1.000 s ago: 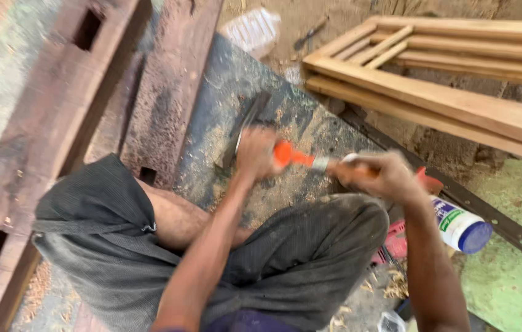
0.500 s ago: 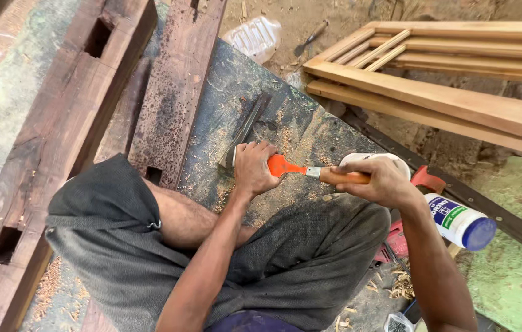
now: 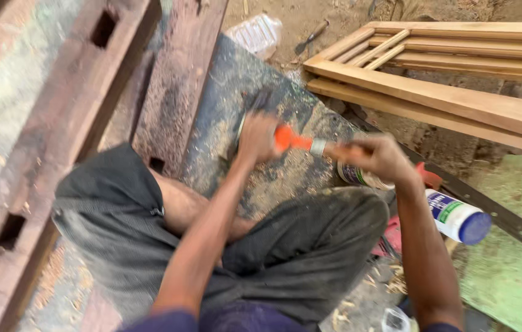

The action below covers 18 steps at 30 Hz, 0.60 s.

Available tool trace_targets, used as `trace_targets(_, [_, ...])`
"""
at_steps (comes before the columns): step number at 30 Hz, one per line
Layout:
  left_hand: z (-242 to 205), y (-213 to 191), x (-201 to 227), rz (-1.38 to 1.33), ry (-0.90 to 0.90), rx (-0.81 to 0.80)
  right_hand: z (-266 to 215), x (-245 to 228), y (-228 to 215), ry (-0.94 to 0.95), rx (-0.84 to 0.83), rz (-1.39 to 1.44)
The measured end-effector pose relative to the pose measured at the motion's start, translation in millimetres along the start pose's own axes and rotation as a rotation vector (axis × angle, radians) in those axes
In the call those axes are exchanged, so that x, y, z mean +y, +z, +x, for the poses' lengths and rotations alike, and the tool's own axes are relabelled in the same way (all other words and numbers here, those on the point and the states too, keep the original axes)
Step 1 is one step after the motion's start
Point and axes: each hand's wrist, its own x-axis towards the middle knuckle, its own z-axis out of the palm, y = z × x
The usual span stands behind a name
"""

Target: The person sits on the ground and uses a scraper to remove material from a metal bar. They repeatedly scrape the surface, occasionally pause to inspect the tool, and continue the scraping motion along the bar.

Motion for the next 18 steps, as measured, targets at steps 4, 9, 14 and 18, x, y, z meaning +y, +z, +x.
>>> trace_targets(4, [-46.3,1.0,7.5,-0.029,-0.162,-0.096,-20.1,-9.1,12.2,-0.186,-0.046,-0.062])
trace_targets(9, [40.8,32.3,-12.2,-0.070,0.051,-0.069,16.3,25.9,-16.8,-0.221,0.137,-0.263])
trace_targets(14, [112.5,20.6,-7.3,-0.022,0.060,-0.136,37.0,20.3,-41.0,-0.018,0.112,0.127])
trace_targets(18, [18.9,18.1,5.4,-0.119,-0.037,-0.087,1.2,8.7,-11.6,0.152,-0.012,0.020])
